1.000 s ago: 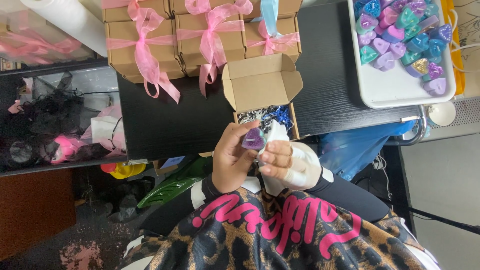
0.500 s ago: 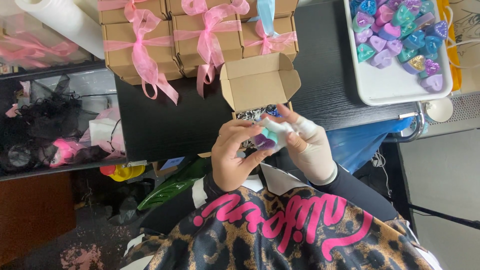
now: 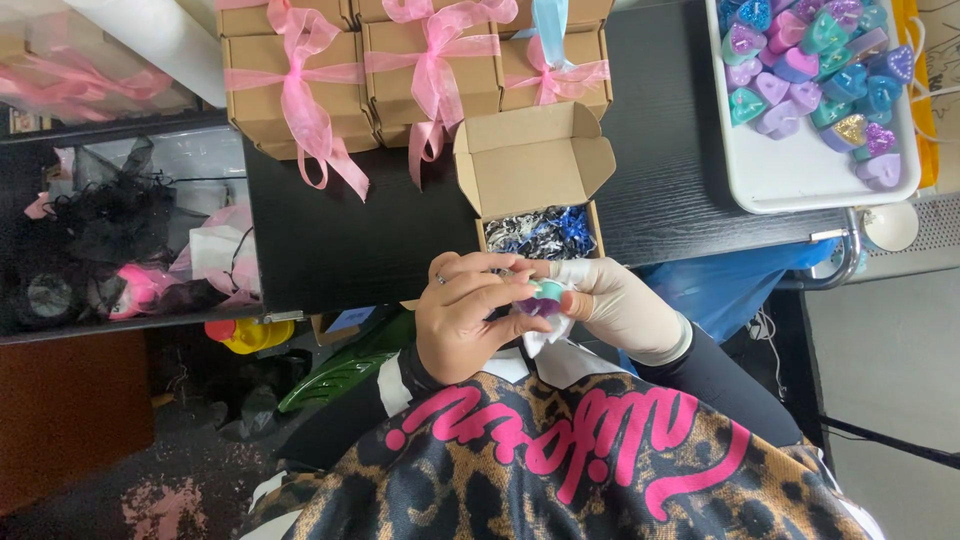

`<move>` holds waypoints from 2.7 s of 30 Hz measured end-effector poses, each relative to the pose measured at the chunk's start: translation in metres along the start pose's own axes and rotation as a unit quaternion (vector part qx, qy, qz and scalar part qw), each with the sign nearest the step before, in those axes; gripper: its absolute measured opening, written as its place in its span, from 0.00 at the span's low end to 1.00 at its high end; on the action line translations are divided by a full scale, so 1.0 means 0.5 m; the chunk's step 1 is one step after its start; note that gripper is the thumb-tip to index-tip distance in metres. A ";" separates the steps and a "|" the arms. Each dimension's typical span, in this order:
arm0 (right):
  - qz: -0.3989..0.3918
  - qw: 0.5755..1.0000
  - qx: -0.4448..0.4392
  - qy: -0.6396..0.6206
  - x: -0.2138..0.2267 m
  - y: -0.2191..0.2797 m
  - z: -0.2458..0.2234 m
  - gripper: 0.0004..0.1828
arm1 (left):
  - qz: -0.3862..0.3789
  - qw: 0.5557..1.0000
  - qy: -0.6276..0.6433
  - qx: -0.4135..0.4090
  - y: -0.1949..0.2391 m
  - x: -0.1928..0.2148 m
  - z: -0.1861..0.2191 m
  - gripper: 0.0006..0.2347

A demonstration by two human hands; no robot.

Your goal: Packing heart-shaped craft items and shredded paper into a small box and tying it with a blue ribbon.

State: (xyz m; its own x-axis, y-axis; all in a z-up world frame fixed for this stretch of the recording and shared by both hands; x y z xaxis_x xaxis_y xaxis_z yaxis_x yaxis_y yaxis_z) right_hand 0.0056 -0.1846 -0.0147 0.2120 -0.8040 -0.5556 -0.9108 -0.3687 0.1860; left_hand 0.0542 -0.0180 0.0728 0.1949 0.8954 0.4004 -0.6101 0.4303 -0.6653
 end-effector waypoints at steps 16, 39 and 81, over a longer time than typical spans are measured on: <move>0.059 0.983 0.070 -0.159 -0.044 -0.024 0.014 0.40 | -0.004 0.992 0.058 0.116 0.027 -0.005 -0.017 0.28; 0.545 0.668 0.091 0.499 0.243 0.252 -0.259 0.11 | -0.089 0.936 -0.280 0.194 0.069 0.055 -0.143 0.20; 0.500 0.456 -0.019 0.736 0.414 0.245 -0.307 0.28 | -0.113 0.920 -0.316 0.201 0.066 0.030 -0.164 0.23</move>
State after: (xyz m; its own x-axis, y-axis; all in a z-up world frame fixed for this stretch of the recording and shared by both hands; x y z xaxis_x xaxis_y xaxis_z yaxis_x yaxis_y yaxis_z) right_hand -0.0075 -0.4679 0.0174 -0.2681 -0.0113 0.9633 -0.8121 0.5406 -0.2197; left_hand 0.1000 0.0189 0.0049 -0.0564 0.4884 0.8708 -0.8683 0.4065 -0.2842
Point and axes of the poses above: each hand's wrist, its own y-axis away from the middle knuckle, its own x-axis out of the back of the hand, z = x × y, the point moved 7 cm from there along -y, towards the middle knuckle, and after that the axes turned 1 degree about z, right-handed, at the moved point
